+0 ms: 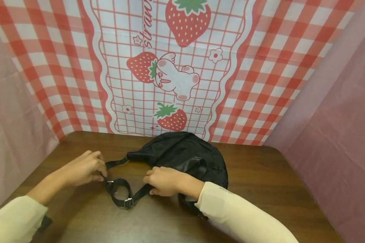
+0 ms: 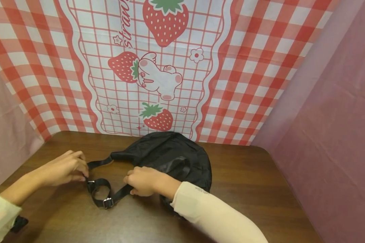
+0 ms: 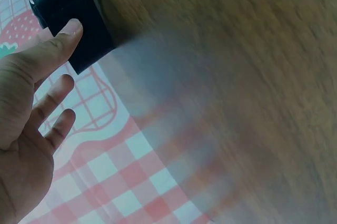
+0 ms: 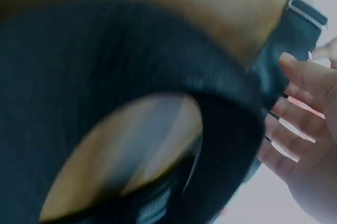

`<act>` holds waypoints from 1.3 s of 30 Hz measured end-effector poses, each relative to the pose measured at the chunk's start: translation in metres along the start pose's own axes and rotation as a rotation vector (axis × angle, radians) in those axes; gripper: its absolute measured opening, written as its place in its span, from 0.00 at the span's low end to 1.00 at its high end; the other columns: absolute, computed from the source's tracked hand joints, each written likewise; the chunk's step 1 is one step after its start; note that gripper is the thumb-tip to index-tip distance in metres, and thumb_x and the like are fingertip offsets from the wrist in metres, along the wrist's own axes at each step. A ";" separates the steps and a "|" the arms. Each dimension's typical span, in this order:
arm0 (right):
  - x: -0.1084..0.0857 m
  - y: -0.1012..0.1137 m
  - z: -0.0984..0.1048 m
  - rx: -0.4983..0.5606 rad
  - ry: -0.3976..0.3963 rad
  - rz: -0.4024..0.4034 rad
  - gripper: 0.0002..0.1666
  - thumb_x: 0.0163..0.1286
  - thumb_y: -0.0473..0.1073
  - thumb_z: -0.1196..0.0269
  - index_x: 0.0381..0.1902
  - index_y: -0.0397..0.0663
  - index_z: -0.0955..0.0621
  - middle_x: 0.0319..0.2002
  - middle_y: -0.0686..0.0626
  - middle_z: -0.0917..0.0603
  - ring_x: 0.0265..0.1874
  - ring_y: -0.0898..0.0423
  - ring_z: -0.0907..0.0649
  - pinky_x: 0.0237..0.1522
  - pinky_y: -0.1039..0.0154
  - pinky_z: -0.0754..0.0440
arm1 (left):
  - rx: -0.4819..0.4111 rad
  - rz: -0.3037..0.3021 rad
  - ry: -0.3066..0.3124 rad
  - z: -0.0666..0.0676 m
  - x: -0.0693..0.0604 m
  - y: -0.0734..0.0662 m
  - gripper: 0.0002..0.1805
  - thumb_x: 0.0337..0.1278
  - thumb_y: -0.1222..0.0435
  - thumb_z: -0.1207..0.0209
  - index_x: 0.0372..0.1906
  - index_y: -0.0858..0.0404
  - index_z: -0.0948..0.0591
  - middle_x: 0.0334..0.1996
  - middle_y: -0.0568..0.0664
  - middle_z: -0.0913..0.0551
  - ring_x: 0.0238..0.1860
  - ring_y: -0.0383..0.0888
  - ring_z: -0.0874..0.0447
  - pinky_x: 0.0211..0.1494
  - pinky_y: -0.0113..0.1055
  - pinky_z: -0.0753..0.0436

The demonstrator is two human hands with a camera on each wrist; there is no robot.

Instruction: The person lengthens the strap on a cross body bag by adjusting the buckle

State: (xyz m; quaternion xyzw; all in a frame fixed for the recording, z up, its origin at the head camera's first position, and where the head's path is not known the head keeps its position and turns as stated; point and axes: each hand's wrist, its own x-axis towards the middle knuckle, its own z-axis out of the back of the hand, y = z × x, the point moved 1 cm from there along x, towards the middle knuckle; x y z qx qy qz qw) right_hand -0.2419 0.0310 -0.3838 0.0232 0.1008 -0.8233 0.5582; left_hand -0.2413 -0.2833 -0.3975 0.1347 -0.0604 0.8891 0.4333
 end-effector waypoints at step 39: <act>0.023 0.111 0.011 -0.220 0.035 0.208 0.05 0.70 0.49 0.32 0.42 0.70 0.16 0.40 0.67 0.18 0.39 0.68 0.19 0.41 0.71 0.21 | 0.136 -0.079 -0.168 -0.012 0.006 0.047 0.21 0.27 0.77 0.25 0.22 0.45 0.14 0.28 0.31 0.15 0.36 0.40 0.25 0.39 0.43 0.30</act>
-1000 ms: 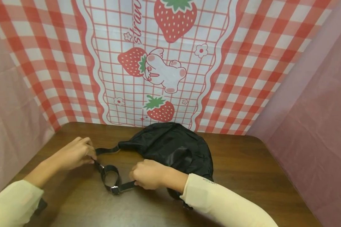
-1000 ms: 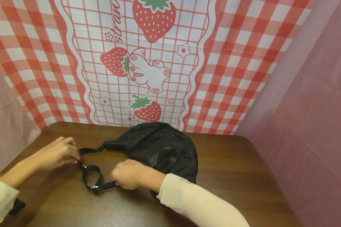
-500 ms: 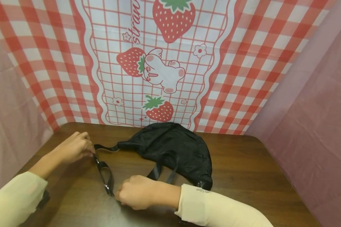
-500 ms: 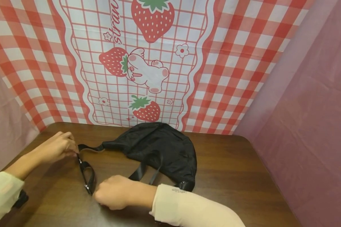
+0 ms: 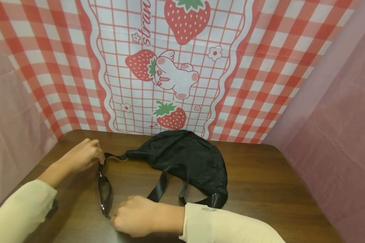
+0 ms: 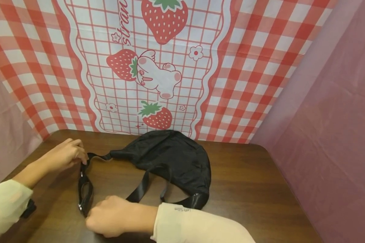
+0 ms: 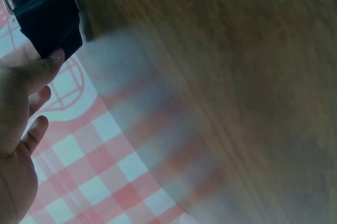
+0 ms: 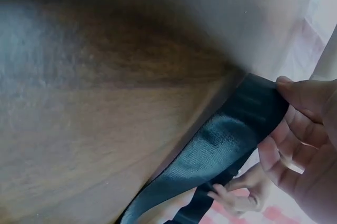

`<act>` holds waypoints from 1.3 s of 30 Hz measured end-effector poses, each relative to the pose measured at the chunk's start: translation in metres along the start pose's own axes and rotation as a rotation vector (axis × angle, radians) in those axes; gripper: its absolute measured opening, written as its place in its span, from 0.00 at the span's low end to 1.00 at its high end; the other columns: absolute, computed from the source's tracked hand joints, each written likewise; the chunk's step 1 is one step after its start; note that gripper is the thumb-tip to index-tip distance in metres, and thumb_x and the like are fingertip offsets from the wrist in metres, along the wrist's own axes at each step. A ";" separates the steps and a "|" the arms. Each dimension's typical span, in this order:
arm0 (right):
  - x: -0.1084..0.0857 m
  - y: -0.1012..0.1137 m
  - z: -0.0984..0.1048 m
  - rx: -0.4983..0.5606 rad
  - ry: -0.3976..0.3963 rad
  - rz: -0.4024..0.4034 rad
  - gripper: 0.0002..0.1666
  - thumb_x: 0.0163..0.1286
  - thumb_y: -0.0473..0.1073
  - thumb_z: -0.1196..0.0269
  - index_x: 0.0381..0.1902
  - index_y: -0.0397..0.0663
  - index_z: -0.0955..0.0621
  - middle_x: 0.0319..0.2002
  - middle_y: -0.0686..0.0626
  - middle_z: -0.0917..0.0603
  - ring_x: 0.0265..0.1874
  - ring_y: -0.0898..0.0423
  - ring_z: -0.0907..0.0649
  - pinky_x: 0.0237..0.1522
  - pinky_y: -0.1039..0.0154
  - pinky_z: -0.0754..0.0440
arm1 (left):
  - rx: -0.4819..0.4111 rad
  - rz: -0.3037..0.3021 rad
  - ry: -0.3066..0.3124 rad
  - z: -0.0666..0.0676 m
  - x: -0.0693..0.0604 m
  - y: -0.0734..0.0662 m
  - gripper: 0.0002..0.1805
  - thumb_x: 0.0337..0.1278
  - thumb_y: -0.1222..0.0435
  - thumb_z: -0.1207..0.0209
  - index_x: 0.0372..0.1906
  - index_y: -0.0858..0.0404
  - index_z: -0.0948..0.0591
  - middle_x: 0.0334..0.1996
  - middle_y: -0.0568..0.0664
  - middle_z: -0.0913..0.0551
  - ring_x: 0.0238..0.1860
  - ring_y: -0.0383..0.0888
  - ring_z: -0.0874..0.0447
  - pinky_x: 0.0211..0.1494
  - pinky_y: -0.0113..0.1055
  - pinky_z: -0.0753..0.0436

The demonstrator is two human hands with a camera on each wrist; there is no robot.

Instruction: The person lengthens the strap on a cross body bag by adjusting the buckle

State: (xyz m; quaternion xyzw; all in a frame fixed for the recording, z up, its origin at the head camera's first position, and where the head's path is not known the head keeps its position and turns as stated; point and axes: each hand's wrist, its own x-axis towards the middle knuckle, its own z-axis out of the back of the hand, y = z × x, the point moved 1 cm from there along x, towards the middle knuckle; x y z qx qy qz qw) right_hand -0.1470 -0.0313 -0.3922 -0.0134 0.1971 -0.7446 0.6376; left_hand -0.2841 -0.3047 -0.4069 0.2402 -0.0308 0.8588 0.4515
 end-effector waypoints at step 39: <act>-0.020 -0.017 -0.006 0.018 -0.005 0.033 0.06 0.76 0.54 0.37 0.47 0.68 0.17 0.45 0.67 0.16 0.42 0.68 0.21 0.39 0.73 0.24 | 0.031 0.091 0.116 0.015 -0.012 -0.004 0.15 0.33 0.69 0.21 0.28 0.47 0.11 0.30 0.32 0.14 0.38 0.44 0.24 0.40 0.44 0.29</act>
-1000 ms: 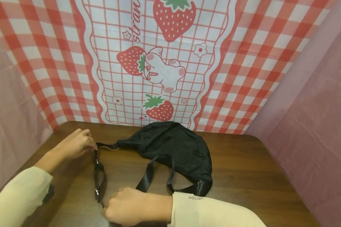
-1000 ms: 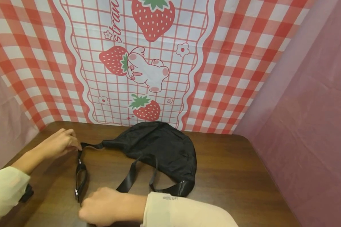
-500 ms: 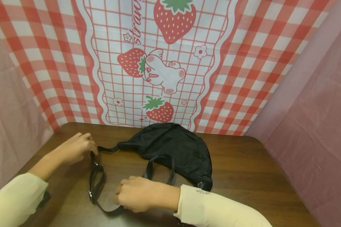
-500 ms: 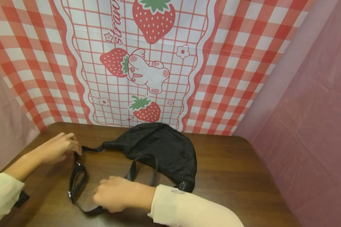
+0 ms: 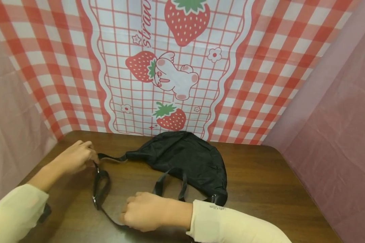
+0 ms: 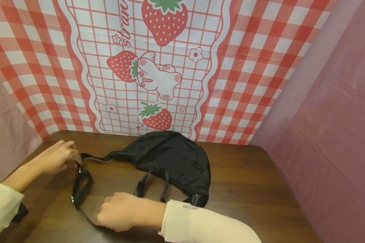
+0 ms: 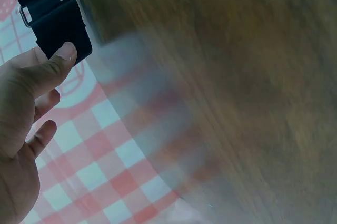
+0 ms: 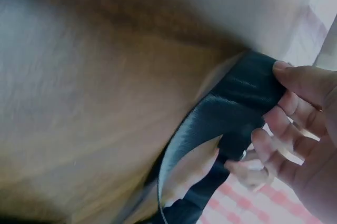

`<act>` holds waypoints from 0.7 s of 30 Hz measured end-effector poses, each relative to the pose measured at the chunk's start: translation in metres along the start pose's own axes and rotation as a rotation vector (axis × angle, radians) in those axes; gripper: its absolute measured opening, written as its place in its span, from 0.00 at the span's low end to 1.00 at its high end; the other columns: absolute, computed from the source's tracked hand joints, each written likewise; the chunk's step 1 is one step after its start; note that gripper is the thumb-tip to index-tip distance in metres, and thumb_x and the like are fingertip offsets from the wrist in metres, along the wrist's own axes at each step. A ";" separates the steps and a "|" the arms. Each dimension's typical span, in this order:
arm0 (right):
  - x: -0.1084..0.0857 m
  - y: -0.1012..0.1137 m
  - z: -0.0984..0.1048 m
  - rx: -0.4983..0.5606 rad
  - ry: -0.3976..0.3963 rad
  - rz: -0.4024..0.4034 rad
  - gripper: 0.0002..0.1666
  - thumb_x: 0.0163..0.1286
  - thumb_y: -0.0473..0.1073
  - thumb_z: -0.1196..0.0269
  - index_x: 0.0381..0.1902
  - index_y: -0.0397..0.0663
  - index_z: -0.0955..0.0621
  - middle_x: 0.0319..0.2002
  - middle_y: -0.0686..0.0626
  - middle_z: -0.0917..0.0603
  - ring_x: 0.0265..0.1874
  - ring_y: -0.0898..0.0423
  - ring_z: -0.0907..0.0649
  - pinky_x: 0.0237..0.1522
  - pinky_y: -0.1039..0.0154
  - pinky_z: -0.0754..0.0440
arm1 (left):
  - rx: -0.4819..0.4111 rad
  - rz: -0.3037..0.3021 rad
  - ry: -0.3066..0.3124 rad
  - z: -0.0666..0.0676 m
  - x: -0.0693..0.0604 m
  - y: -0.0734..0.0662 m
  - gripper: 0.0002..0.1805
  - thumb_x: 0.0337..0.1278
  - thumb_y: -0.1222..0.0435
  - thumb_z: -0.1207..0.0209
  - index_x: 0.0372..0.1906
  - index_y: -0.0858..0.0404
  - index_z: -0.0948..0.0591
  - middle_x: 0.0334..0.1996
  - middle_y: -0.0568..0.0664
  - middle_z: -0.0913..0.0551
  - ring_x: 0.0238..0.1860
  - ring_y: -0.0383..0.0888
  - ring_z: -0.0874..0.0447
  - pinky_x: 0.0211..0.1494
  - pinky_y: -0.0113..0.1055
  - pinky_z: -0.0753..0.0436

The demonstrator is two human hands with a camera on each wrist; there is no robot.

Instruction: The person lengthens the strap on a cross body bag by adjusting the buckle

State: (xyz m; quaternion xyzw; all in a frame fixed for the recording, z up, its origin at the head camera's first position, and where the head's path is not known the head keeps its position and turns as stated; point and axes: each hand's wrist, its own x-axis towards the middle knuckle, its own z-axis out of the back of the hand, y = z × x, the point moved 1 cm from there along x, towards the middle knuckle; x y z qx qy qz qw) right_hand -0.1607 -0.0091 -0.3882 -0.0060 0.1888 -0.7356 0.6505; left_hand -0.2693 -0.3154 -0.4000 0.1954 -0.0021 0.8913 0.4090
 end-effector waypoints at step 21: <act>-0.072 -0.069 -0.008 0.204 -0.199 -0.200 0.17 0.74 0.49 0.33 0.57 0.53 0.16 0.49 0.56 0.15 0.44 0.59 0.19 0.43 0.67 0.21 | -0.030 0.039 0.075 0.021 0.028 -0.033 0.16 0.40 0.75 0.28 0.36 0.53 0.10 0.36 0.38 0.13 0.39 0.43 0.26 0.41 0.42 0.30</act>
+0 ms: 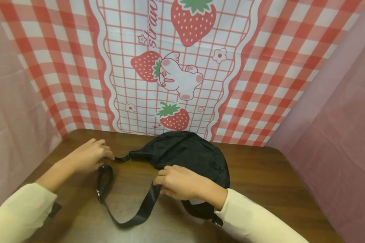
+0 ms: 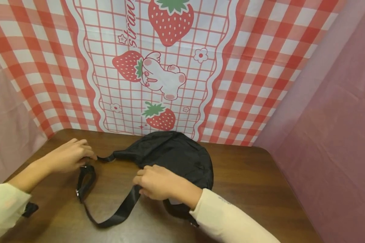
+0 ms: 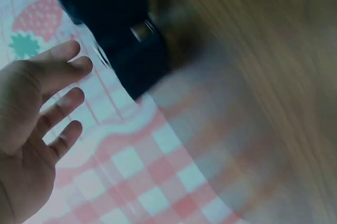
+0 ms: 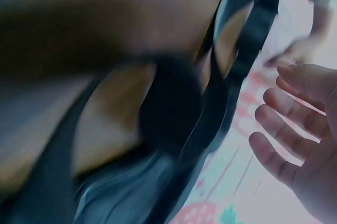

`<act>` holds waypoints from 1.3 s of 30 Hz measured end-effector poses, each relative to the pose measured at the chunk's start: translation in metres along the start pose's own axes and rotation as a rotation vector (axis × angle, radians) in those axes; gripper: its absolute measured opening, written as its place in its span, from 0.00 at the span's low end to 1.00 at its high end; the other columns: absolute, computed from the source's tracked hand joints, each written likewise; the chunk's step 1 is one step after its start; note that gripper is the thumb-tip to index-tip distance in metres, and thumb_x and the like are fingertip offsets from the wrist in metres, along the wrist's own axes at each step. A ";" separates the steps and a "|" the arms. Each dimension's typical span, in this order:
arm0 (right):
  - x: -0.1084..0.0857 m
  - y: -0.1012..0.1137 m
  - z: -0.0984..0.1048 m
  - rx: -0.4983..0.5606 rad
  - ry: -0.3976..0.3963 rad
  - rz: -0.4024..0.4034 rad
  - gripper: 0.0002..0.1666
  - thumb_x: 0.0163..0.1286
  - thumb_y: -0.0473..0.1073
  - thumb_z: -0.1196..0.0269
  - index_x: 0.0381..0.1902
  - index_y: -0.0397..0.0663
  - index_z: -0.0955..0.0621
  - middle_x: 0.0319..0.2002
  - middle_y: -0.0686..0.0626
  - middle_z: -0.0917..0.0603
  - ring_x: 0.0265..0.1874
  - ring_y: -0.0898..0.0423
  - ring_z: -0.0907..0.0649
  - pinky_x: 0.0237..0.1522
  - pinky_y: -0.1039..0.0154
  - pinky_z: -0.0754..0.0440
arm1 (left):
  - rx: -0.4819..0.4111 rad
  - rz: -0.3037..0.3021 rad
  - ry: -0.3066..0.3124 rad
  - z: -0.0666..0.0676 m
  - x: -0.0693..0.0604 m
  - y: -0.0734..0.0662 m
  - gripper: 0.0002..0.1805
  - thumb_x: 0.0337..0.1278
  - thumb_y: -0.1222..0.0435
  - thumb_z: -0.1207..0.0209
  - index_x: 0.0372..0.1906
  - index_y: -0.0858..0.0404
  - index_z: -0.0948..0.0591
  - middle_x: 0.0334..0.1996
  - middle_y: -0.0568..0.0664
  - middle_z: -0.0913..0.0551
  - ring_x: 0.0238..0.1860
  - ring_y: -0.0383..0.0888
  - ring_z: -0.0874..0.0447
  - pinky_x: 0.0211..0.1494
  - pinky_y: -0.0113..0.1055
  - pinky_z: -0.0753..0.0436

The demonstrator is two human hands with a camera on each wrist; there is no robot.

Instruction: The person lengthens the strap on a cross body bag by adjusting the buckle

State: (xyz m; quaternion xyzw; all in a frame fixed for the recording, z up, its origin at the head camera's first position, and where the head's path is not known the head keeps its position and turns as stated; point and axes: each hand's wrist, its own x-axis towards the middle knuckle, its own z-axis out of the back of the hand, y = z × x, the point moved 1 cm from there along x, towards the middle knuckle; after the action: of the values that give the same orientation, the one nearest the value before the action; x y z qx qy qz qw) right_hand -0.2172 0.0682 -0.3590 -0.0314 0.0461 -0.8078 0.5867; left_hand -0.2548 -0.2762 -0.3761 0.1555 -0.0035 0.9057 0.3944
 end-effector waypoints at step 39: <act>-0.045 -0.046 -0.028 0.473 0.089 -0.168 0.12 0.68 0.34 0.31 0.49 0.47 0.15 0.39 0.51 0.13 0.36 0.67 0.18 0.39 0.73 0.20 | -0.607 -0.108 0.407 -0.025 0.078 -0.116 0.10 0.58 0.68 0.28 0.44 0.57 0.12 0.35 0.38 0.14 0.35 0.29 0.20 0.41 0.26 0.19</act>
State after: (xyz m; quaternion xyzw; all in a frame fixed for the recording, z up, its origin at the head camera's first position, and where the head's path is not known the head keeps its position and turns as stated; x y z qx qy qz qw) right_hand -0.2502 0.1259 -0.3811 0.1384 -0.1210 -0.8426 0.5061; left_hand -0.2290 -0.1374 -0.3907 -0.1517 -0.1852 0.8537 0.4625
